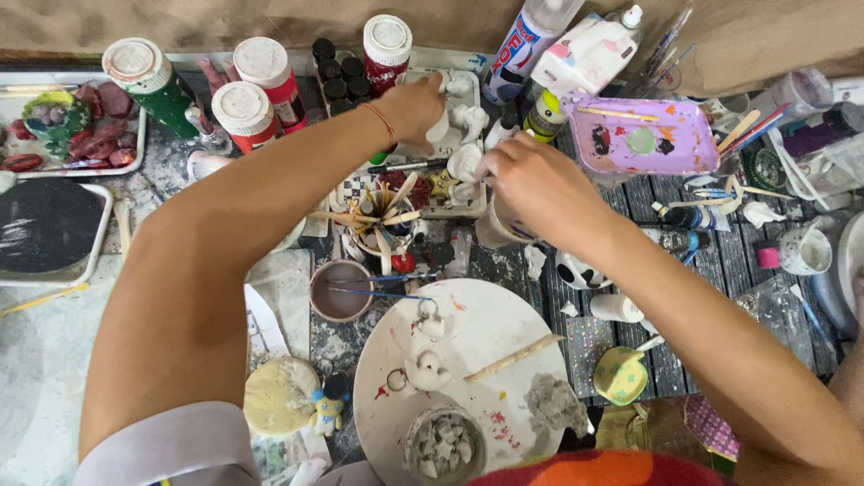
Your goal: The person mixes a grey clay-like substance in a small container using a wooden stick. They scrape the sides and bottom to combine the material, then use their hands to knead and shape small pieces of the clay on a white plate.
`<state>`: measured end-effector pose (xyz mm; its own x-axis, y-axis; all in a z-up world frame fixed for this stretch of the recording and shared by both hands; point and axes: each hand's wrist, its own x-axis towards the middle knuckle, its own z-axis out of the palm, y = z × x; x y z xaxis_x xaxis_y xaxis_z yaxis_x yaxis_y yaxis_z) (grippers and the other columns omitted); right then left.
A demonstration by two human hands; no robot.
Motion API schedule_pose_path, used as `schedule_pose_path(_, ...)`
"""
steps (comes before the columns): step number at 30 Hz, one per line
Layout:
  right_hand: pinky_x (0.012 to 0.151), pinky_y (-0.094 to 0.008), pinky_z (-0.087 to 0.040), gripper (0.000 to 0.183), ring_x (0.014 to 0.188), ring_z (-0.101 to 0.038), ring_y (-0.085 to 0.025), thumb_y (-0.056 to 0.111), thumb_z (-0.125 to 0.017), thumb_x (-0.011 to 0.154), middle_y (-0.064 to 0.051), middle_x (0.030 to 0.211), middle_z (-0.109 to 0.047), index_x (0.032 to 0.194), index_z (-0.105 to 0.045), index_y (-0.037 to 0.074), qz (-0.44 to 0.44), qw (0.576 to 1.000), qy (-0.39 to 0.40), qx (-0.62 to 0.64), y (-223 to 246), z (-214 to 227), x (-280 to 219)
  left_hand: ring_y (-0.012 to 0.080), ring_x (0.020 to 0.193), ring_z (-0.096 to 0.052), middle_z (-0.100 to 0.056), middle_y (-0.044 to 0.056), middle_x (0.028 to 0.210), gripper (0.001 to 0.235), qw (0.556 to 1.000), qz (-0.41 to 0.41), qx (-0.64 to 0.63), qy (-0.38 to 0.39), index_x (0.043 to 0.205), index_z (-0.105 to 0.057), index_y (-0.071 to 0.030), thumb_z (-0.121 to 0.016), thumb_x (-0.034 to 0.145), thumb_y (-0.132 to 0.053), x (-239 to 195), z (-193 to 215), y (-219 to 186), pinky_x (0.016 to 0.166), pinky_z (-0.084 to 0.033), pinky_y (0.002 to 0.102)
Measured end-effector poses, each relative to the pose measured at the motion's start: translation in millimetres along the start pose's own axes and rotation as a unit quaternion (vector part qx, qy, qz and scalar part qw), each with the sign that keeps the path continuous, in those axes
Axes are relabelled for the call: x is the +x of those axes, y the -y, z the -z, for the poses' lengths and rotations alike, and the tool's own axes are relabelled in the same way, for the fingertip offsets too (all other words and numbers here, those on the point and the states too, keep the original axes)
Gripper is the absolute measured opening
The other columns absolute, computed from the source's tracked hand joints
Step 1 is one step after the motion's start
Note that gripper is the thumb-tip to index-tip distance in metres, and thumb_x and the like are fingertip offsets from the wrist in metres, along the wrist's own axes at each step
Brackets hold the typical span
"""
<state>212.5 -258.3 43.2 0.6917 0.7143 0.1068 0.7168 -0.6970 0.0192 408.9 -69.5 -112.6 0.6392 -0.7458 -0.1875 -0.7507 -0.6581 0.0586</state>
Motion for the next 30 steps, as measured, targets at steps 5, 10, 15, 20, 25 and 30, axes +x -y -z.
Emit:
schedule_pose_path(5, 0.090, -0.044, -0.051, 0.018, 0.105, -0.064, -0.035, 0.006, -0.067, 0.091, -0.014, 0.105, -0.069, 0.108, -0.065, 0.006, -0.079, 0.989, -0.028, 0.118, 15.4, 29.2, -32.5, 0.0388, 0.107, -0.063, -0.057, 0.034, 0.124, 0.082, 0.980, -0.093, -0.134, -0.116, 0.126, -0.061, 0.012, -0.088, 0.078, -0.048, -35.8, 53.9, -3.1, 0.099, -0.051, 0.041)
schedule_pose_path(10, 0.088, -0.044, -0.053, 0.019, 0.102, -0.066, -0.033, 0.013, -0.069, 0.089, -0.012, 0.106, -0.069, 0.107, -0.065, 0.009, -0.066, 0.974, 0.000, 0.217, 61.2, 65.9, -72.5, 0.0073, 0.094, -0.067, -0.073, 0.000, 0.110, 0.051, 0.865, -0.194, -0.461, -0.021, 0.137, -0.060, -0.003, -0.060, 0.099, -0.037, -106.3, 110.7, -41.1, 0.086, -0.056, 0.028)
schedule_pose_path(15, 0.086, -0.040, -0.054, 0.015, 0.100, -0.068, -0.027, 0.015, -0.068, 0.090, -0.007, 0.101, -0.071, 0.104, -0.067, 0.012, -0.042, 0.940, 0.116, 0.317, 128.7, 72.7, -117.4, 0.0074, 0.072, -0.050, -0.064, -0.004, 0.089, 0.048, 0.869, -0.099, -0.482, 0.055, 0.124, -0.068, -0.005, -0.049, 0.099, -0.041, -190.9, 129.7, -102.1, 0.060, -0.045, 0.027)
schedule_pose_path(20, 0.090, -0.042, -0.052, 0.020, 0.102, -0.065, -0.031, 0.021, -0.070, 0.092, -0.010, 0.101, -0.067, 0.104, -0.063, 0.006, 0.020, 0.959, 0.120, 0.255, 180.7, 35.7, -140.5, 0.0171, 0.070, -0.041, -0.051, 0.007, 0.080, 0.053, 0.849, -0.040, -0.511, 0.130, 0.115, -0.066, 0.001, -0.044, 0.104, -0.046, -250.9, 105.2, -159.8, 0.060, -0.038, 0.035)
schedule_pose_path(25, 0.090, -0.042, -0.051, 0.030, 0.103, -0.063, -0.031, 0.018, -0.072, 0.087, -0.010, 0.107, -0.068, 0.114, -0.066, 0.006, 0.060, 0.967, 0.050, 0.243, 197.8, 2.6, -156.4, 0.0077, 0.099, -0.070, -0.078, 0.002, 0.111, 0.061, 0.806, -0.032, -0.574, 0.142, 0.121, -0.063, -0.009, -0.029, 0.099, -0.055, -312.3, 62.6, -207.9, 0.082, -0.058, 0.033)
schedule_pose_path(30, 0.093, -0.042, -0.052, 0.026, 0.103, -0.064, -0.028, 0.014, -0.076, 0.084, -0.008, 0.104, -0.069, 0.109, -0.068, 0.011, -0.008, 0.975, 0.021, 0.222, 183.1, 17.3, -167.9, 0.0136, 0.103, -0.072, -0.071, 0.005, 0.118, 0.043, 0.805, -0.020, -0.592, 0.031, 0.132, -0.061, -0.007, -0.054, 0.102, -0.037, -333.7, 44.3, -247.6, 0.087, -0.057, 0.033)
